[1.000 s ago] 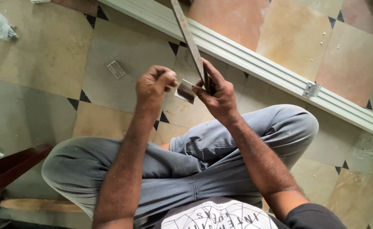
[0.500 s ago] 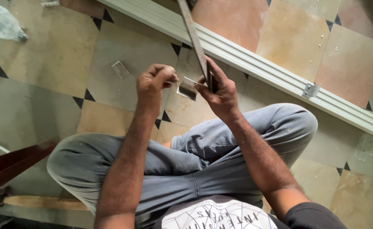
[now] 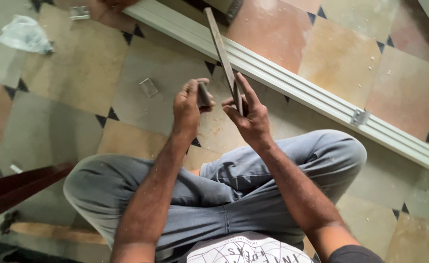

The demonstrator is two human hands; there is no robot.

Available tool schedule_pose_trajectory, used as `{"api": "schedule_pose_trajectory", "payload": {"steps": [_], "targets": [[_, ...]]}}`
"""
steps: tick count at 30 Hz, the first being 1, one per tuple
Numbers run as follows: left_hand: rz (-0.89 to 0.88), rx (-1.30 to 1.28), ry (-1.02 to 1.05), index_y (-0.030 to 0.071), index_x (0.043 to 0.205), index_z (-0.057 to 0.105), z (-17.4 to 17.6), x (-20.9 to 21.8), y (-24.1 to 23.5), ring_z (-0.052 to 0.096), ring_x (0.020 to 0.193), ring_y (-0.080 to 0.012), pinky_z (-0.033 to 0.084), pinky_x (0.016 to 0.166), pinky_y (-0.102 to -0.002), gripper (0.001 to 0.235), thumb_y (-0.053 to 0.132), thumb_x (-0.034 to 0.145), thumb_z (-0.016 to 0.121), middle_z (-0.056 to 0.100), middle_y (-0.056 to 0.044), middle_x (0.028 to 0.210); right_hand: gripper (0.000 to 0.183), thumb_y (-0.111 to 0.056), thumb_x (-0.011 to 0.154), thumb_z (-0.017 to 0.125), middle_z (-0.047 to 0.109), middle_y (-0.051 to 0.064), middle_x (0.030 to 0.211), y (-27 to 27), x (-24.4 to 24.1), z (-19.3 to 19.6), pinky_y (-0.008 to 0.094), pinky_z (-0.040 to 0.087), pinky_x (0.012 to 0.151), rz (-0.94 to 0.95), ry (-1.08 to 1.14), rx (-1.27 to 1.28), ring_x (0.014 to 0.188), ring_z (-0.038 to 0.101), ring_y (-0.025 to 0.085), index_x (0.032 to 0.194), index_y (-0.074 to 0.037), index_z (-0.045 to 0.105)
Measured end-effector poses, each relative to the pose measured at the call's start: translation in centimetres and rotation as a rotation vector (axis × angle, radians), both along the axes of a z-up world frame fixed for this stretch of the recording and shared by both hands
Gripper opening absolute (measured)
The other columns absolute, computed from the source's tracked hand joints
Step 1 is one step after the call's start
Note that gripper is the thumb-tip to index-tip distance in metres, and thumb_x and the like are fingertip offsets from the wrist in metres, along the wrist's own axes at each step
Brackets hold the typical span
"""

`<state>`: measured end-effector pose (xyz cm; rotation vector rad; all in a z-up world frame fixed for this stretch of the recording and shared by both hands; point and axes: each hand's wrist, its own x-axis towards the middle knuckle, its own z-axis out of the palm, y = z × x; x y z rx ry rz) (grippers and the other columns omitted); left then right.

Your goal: The person sits cross-legged on the floor and uses a metal file to smooth the edges of a small, rectangular metal piece. They hold the piece in their left hand and file it with their right hand, occasionally turning the piece to work on different sides.

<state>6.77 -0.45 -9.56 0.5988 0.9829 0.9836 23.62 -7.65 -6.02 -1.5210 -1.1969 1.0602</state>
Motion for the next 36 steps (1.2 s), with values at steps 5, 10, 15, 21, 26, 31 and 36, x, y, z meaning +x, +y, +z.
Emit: {"api": "schedule_pose_trajectory", "payload": {"steps": [5, 10, 15, 21, 26, 31, 36], "targets": [[0.235, -0.029, -0.061, 0.007, 0.099, 0.061, -1.4, -1.9, 1.7, 0.054, 0.052, -0.0118, 0.041, 0.049, -0.027, 0.038, 0.04, 0.111, 0.047, 0.056, -0.003, 0.066, 0.08, -0.005, 0.09, 0.079, 0.076, 0.01, 0.107, -1.0, -1.2, 1.1, 0.03, 0.064, 0.074, 0.203, -0.33, 0.17, 0.087, 0.075, 0.016, 0.158, -0.027, 0.043], [0.315, -0.101, 0.173, 0.009, 0.092, 0.061, -1.7, -1.3, 1.0, 0.049, 0.049, -0.0102, 0.038, 0.042, -0.028, 0.036, 0.039, 0.108, 0.048, 0.056, 0.001, 0.066, 0.073, -0.012, 0.091, 0.074, 0.069, 0.011, 0.088, 0.1, -3.7, 0.4, 0.044, 0.056, 0.063, 0.284, -0.723, 0.164, 0.071, 0.068, 0.03, 0.156, -0.032, 0.046], [0.195, -0.048, 0.207, 0.011, 0.092, 0.064, -0.5, 0.5, 0.2, 0.05, 0.051, -0.0081, 0.04, 0.043, -0.026, 0.039, 0.04, 0.109, 0.045, 0.055, 0.002, 0.065, 0.073, -0.012, 0.093, 0.074, 0.065, 0.014, 0.088, 1.8, -1.7, 0.7, 0.045, 0.055, 0.069, 0.204, -0.675, 0.181, 0.075, 0.067, 0.034, 0.157, -0.03, 0.044], [0.185, 0.053, 0.344, 0.009, 0.096, 0.066, -0.6, -0.9, 0.6, 0.052, 0.052, -0.0092, 0.044, 0.045, -0.028, 0.036, 0.037, 0.109, 0.048, 0.058, 0.001, 0.069, 0.072, -0.003, 0.09, 0.068, 0.072, 0.019, 0.116, 0.5, -2.3, 0.3, 0.041, 0.059, 0.083, 0.24, -0.575, 0.39, 0.095, 0.073, 0.035, 0.155, -0.028, 0.049], [-0.017, 0.19, 0.385, 0.007, 0.1, 0.067, -0.7, 1.5, -0.8, 0.055, 0.055, -0.0111, 0.046, 0.047, -0.028, 0.039, 0.04, 0.11, 0.05, 0.059, -0.003, 0.069, 0.071, -0.005, 0.091, 0.076, 0.069, 0.017, 0.092, 2.6, 0.0, 0.9, 0.034, 0.056, 0.071, 0.045, -0.363, 0.031, 0.076, 0.062, 0.02, 0.155, -0.023, 0.051], [0.165, 0.085, 0.071, 0.004, 0.108, 0.065, -3.4, 0.4, -0.3, 0.063, 0.067, -0.014, 0.052, 0.064, -0.027, 0.043, 0.043, 0.111, 0.046, 0.067, -0.006, 0.077, 0.077, -0.003, 0.094, 0.075, 0.068, 0.0, 0.094, 0.5, -0.1, 0.2, 0.022, 0.051, 0.065, -0.004, 0.2, -0.083, 0.079, 0.058, 0.005, 0.162, -0.017, 0.041], [0.112, 0.139, 0.018, 0.004, 0.112, 0.064, -2.9, 2.3, -2.3, 0.068, 0.085, -0.012, 0.057, 0.08, -0.025, 0.042, 0.042, 0.109, 0.046, 0.072, -0.004, 0.091, 0.082, 0.004, 0.092, 0.078, 0.069, -0.001, 0.099, 1.2, -1.4, -1.4, 0.021, 0.054, 0.076, 0.057, 0.294, -0.007, 0.085, 0.061, 0.004, 0.162, -0.013, 0.038]]}}
